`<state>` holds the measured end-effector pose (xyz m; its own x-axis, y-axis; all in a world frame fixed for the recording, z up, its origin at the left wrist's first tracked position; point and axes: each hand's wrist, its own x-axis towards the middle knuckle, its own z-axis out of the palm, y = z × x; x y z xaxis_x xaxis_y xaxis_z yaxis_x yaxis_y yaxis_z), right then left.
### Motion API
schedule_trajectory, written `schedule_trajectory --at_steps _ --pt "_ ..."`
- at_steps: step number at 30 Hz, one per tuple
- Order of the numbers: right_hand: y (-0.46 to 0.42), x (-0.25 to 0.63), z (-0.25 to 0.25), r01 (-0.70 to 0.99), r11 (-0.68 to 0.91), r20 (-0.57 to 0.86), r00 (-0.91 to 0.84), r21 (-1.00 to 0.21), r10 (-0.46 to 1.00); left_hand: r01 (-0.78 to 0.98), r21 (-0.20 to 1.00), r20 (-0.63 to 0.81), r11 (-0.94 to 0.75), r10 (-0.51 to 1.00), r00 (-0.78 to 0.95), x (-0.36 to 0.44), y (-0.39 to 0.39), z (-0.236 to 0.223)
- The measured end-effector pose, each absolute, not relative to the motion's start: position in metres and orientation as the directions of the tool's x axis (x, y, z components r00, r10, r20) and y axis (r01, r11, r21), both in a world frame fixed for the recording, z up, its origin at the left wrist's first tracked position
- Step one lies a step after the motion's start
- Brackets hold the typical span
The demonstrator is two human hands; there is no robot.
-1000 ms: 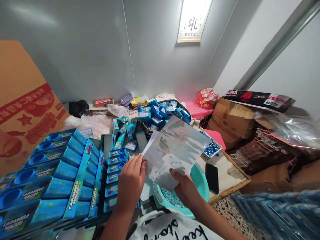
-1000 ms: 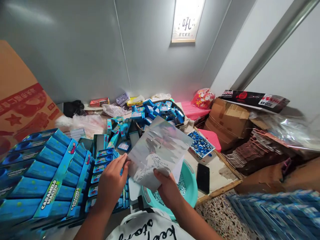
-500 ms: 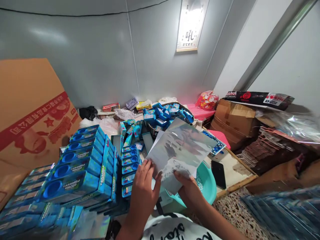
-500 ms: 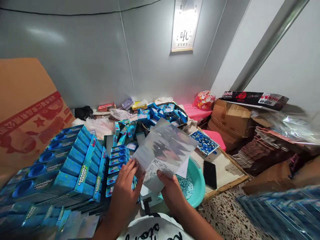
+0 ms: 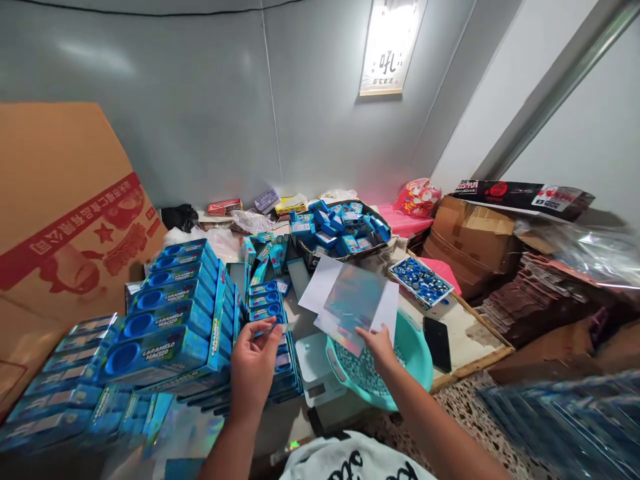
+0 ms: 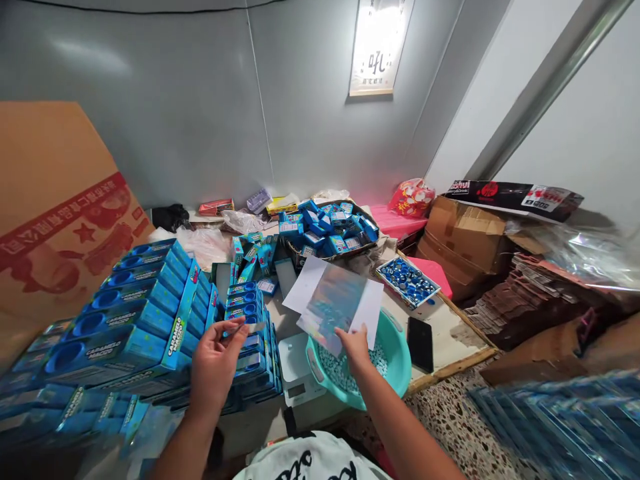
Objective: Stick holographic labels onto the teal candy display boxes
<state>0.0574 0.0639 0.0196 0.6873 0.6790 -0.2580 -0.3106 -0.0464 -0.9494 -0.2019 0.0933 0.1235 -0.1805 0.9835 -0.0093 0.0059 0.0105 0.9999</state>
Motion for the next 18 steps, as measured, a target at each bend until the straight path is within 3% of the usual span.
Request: schedule_trajectory --at_steps 3,5,8,10,13,18 --pt "0.068 0.051 0.03 -0.021 -0.048 -0.048 0.732 -0.999 0.68 -0.015 0.993 -0.116 0.115 0.974 -0.195 -0.208 0.112 0.114" --pt "0.076 0.029 0.049 0.054 0.006 0.032 0.517 -0.999 0.856 -0.06 0.986 -0.163 0.154 0.969 -0.188 -0.208 0.117 0.11" --pt "0.102 -0.012 0.079 -0.246 -0.073 -0.086 0.042 -0.967 0.995 -0.12 0.974 -0.214 0.194 0.959 -0.186 -0.201 0.118 0.112" --pt "0.122 -0.032 0.091 -0.339 -0.12 -0.081 -0.127 -0.933 0.989 -0.143 0.964 -0.249 0.226 0.953 -0.172 -0.195 0.118 0.117" --pt "0.145 -0.042 0.096 -0.348 -0.187 -0.097 -0.261 -0.919 0.96 -0.09 0.971 -0.236 0.222 0.951 -0.199 -0.19 0.119 0.121" --pt "0.155 -0.043 0.08 -0.416 -0.281 -0.176 -0.274 -0.865 0.946 0.258 0.943 -0.114 0.21 0.933 -0.341 -0.193 0.121 0.121"
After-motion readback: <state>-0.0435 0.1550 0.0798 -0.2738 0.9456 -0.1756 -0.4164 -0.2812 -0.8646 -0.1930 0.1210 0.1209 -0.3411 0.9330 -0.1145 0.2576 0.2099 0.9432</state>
